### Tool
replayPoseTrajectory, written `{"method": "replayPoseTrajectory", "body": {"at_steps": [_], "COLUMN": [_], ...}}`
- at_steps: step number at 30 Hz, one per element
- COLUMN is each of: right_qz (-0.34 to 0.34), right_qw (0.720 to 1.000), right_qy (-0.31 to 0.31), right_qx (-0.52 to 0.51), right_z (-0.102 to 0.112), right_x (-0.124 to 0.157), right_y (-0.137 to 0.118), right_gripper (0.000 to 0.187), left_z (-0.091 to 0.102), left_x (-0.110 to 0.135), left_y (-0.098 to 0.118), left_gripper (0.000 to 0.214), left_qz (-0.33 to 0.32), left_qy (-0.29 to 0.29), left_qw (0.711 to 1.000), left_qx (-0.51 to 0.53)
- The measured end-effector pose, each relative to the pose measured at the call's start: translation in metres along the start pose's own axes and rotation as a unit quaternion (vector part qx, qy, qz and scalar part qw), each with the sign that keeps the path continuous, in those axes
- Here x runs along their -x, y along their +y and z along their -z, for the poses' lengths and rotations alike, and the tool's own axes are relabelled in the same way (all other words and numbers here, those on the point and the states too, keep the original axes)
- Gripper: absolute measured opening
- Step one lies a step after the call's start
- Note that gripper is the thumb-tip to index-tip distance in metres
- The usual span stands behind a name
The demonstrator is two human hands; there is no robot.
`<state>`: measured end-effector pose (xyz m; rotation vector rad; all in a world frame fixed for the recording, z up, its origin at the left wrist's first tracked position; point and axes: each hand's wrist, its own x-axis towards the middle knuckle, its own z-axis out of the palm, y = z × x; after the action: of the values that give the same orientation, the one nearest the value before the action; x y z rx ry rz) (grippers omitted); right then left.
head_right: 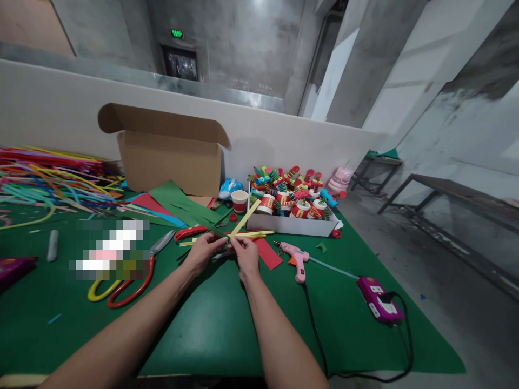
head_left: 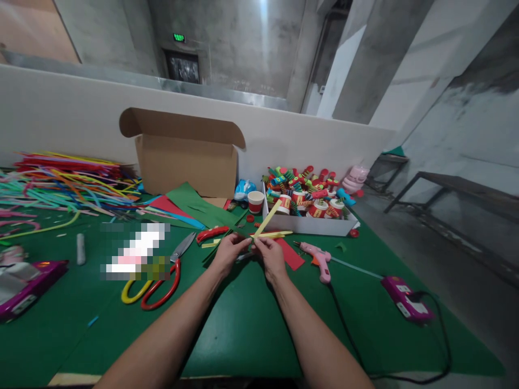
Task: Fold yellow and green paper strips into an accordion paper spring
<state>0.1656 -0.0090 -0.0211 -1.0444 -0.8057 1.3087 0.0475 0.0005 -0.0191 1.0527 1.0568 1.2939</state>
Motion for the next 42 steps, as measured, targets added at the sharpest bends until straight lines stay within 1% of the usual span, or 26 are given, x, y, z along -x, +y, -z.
{"method": "replayPoseTrajectory", "body": {"at_steps": [3, 8, 13, 19, 23, 26, 29, 33, 35, 37, 40, 42], "right_qz": [0.022, 0.055, 0.073, 0.08, 0.067, 0.065, 0.069, 0.035, 0.022, 0.028, 0.044, 0.043], "right_qw": [0.999, 0.995, 0.99, 0.989, 0.991, 0.992, 0.993, 0.998, 0.999, 0.999, 0.997, 0.995], "right_qy": [-0.006, -0.009, -0.022, -0.027, -0.022, -0.032, -0.038, -0.033, -0.031, -0.031, -0.044, -0.051], "right_qx": [0.035, 0.087, 0.116, 0.124, 0.113, 0.1, 0.083, 0.044, 0.029, 0.029, 0.055, 0.07], "right_z": [0.001, 0.002, -0.001, -0.003, -0.003, -0.002, -0.002, -0.004, -0.006, -0.008, -0.008, -0.005], "right_x": [0.0, -0.001, -0.001, -0.001, 0.0, 0.001, 0.001, 0.0, 0.001, 0.002, 0.003, 0.002], "right_y": [0.0, 0.0, -0.001, -0.003, -0.004, -0.004, -0.002, 0.004, 0.004, 0.003, -0.002, -0.003], "right_gripper": [0.022, 0.021, 0.021, 0.021, 0.022, 0.022, 0.022, 0.024, 0.026, 0.028, 0.028, 0.027], "left_z": [-0.002, -0.003, -0.002, -0.003, -0.005, -0.005, -0.004, -0.001, 0.0, 0.0, -0.003, -0.004], "left_x": [0.002, 0.003, 0.002, 0.003, 0.003, 0.0, -0.003, -0.004, -0.003, -0.003, -0.004, -0.004], "left_y": [0.003, 0.004, 0.003, 0.007, 0.007, 0.006, 0.007, 0.01, 0.011, 0.012, 0.009, 0.007], "left_gripper": [0.029, 0.029, 0.033, 0.031, 0.029, 0.026, 0.023, 0.021, 0.02, 0.021, 0.024, 0.025], "left_qz": [-0.005, -0.018, 0.002, -0.001, -0.008, -0.034, -0.063, -0.089, -0.097, -0.097, -0.089, -0.08], "left_qy": [0.008, 0.0, 0.004, 0.029, 0.03, 0.026, 0.017, 0.028, 0.036, 0.033, 0.021, 0.017], "left_qw": [1.0, 1.0, 1.0, 1.0, 0.999, 0.999, 0.996, 0.991, 0.991, 0.992, 0.995, 0.996], "left_qx": [-0.008, 0.006, 0.015, -0.009, -0.017, -0.025, -0.054, -0.092, -0.089, -0.071, -0.047, -0.042]}}
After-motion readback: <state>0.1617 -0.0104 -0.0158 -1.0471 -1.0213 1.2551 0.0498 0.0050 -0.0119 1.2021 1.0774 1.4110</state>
